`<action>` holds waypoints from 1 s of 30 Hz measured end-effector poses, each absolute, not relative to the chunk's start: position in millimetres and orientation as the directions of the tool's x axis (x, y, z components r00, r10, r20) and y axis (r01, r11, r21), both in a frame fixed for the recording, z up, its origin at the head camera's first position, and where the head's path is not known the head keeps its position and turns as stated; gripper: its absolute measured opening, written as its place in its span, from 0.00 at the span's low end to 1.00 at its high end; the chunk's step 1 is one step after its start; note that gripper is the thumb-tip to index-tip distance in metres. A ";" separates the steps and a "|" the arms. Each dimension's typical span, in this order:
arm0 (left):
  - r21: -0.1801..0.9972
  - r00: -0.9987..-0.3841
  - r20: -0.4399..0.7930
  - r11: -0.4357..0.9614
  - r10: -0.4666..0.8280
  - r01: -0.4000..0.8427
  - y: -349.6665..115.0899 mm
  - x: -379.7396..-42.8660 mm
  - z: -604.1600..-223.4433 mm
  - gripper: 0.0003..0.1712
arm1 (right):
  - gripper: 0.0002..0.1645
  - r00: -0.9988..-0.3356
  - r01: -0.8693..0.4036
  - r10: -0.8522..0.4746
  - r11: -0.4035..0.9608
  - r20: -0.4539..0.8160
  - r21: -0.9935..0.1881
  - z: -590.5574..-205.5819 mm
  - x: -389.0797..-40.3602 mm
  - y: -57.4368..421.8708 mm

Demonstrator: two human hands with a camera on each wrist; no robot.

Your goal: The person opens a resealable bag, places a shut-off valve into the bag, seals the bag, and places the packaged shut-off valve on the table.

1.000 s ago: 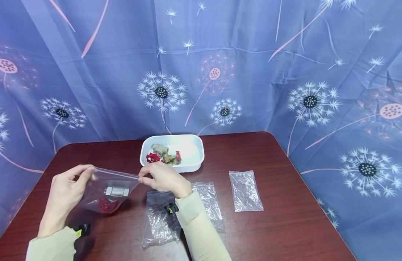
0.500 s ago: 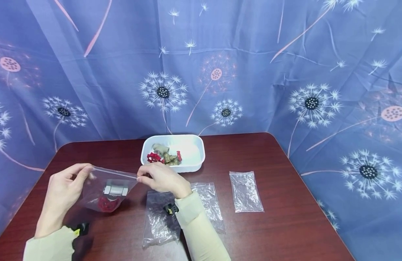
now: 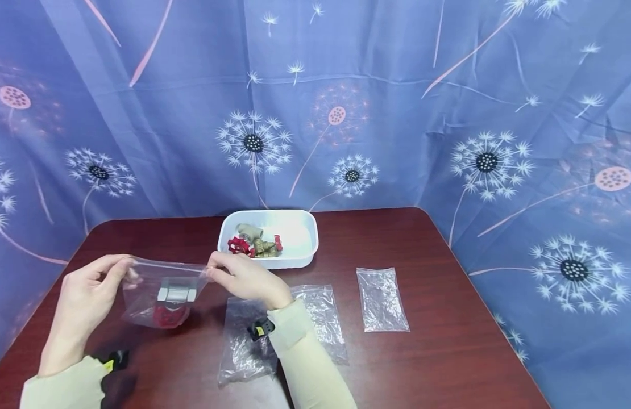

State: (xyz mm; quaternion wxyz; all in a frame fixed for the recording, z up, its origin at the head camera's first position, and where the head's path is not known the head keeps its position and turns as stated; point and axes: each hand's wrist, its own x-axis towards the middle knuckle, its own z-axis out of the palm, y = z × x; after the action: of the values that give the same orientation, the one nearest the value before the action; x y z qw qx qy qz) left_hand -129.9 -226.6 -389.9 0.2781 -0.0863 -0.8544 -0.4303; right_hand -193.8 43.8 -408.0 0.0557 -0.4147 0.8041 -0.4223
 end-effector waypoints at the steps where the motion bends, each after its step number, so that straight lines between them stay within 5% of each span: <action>1: 0.696 -0.833 0.546 0.602 -0.088 0.392 -227.9 -129.3 -389.8 0.06 | 0.10 -0.663 -0.569 -0.709 0.269 0.240 -0.777 -409.9 -193.6 40.7; 6: 0.686 -0.846 0.521 0.644 -0.109 0.340 -235.2 -124.5 -390.9 0.07 | 0.12 -0.714 -0.272 -0.685 0.082 0.144 -0.959 -423.3 -191.4 23.3; 10: 0.654 -0.858 0.501 0.698 -0.113 0.291 -240.1 -120.1 -392.6 0.08 | 0.12 -0.721 -0.151 -0.685 0.008 0.105 -0.989 -430.9 -191.6 12.6; 18: 0.662 -0.906 0.412 0.715 -0.094 0.226 -256.7 -114.8 -396.2 0.09 | 0.13 -0.717 -0.100 -0.694 0.003 0.070 -0.995 -435.2 -190.5 -7.2; 30: 0.791 -0.975 0.214 0.597 -0.068 0.132 -279.7 -109.6 -412.2 0.15 | 0.10 -0.707 0.211 -0.703 -0.100 -0.081 -0.972 -441.6 -180.6 -36.1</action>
State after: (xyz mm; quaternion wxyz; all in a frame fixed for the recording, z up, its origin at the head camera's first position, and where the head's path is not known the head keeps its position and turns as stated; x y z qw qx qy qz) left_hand -109.6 -279.7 -412.2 0.1114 -0.0183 -0.8865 -0.4487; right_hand -180.6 -36.1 -441.6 0.3209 -0.2085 0.5892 -0.7116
